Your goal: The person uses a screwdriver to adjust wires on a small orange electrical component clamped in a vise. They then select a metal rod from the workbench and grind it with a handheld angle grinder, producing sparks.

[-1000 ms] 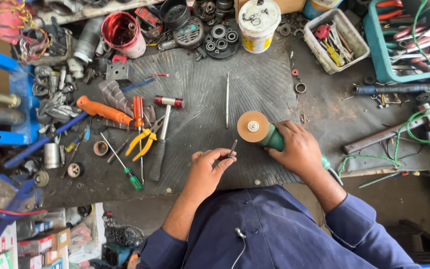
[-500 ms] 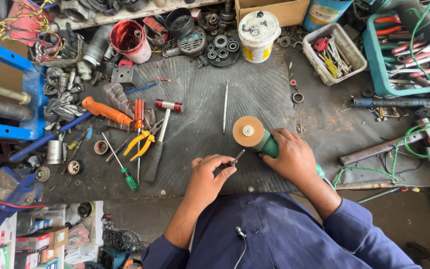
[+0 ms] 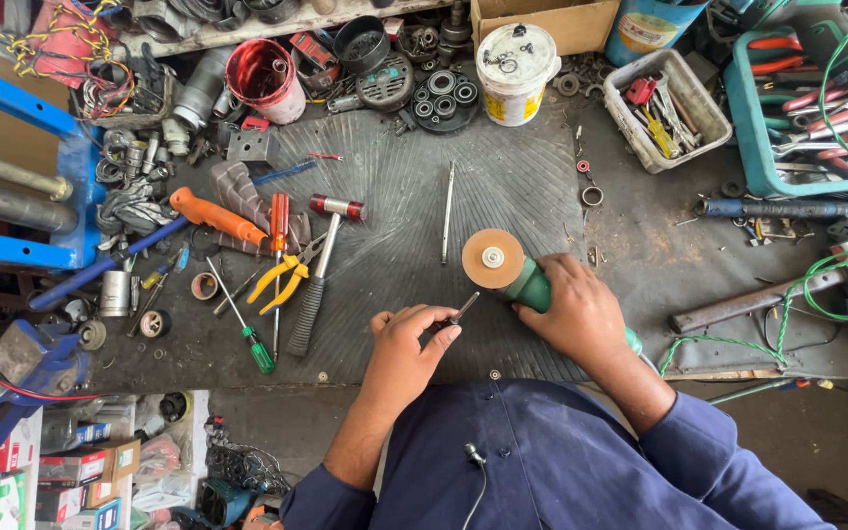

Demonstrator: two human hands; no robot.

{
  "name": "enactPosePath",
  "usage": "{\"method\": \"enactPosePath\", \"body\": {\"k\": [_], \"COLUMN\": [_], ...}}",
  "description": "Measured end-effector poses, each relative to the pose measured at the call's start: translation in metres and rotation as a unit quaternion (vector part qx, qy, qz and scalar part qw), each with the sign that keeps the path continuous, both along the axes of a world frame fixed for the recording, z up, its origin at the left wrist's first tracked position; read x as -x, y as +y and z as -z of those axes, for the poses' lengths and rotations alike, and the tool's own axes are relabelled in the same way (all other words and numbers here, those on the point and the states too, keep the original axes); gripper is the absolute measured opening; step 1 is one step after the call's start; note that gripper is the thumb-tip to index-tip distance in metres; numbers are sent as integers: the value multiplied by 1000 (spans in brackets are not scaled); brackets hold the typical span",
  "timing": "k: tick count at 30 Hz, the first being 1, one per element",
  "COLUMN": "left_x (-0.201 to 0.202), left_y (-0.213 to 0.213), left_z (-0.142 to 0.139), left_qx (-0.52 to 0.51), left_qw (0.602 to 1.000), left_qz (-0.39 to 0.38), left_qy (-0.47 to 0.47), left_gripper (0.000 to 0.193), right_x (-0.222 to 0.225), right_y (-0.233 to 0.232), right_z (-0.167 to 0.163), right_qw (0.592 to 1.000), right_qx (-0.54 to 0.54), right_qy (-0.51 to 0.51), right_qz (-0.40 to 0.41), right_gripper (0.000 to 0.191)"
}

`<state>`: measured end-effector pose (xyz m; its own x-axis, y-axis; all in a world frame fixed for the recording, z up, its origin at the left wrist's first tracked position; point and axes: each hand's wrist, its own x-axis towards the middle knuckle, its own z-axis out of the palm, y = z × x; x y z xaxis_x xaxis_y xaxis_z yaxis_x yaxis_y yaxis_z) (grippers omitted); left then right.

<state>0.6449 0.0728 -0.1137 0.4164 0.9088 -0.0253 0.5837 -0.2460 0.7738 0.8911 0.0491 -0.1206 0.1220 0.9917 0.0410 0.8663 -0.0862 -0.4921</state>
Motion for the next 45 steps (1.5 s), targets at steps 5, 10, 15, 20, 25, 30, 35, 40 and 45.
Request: {"method": "enactPosePath", "body": {"k": [5, 10, 15, 20, 25, 30, 35, 40, 45], "left_x": [0, 10, 20, -1, -35, -56, -47, 4, 38], "left_y": [0, 13, 31, 46, 85, 109, 136, 145, 104], "left_z": [4, 12, 21, 39, 61, 85, 106, 93, 65], "left_qx": [-23, -42, -252, -177, -92, -138, -103, 355, 392], "left_qw": [1000, 996, 954, 979, 986, 967, 976, 918, 861], "left_qz": [-5, -80, -158, -97, -110, -77, -70, -19, 51], "left_qy": [1, 29, 46, 0, 86, 198, 181, -177, -321], "left_gripper": [19, 23, 32, 17, 23, 34, 29, 31, 26], "right_x": [-2, -2, 0, 2, 2, 3, 3, 3, 2], "right_y": [0, 0, -2, -3, -3, -2, -2, -1, 0], "right_z": [4, 5, 4, 5, 4, 3, 1, 0, 1], "right_qw": [999, 998, 998, 999, 998, 998, 997, 998, 997], "right_qx": [44, 45, 44, 30, 40, 44, 44, 35, 48], "right_qy": [8, 10, -3, -11, -17, -14, -10, -9, -12], "right_qz": [31, 43, 38, 36, 42, 49, 55, 51, 54], "right_gripper": [58, 60, 59, 59, 59, 60, 59, 57, 58]}}
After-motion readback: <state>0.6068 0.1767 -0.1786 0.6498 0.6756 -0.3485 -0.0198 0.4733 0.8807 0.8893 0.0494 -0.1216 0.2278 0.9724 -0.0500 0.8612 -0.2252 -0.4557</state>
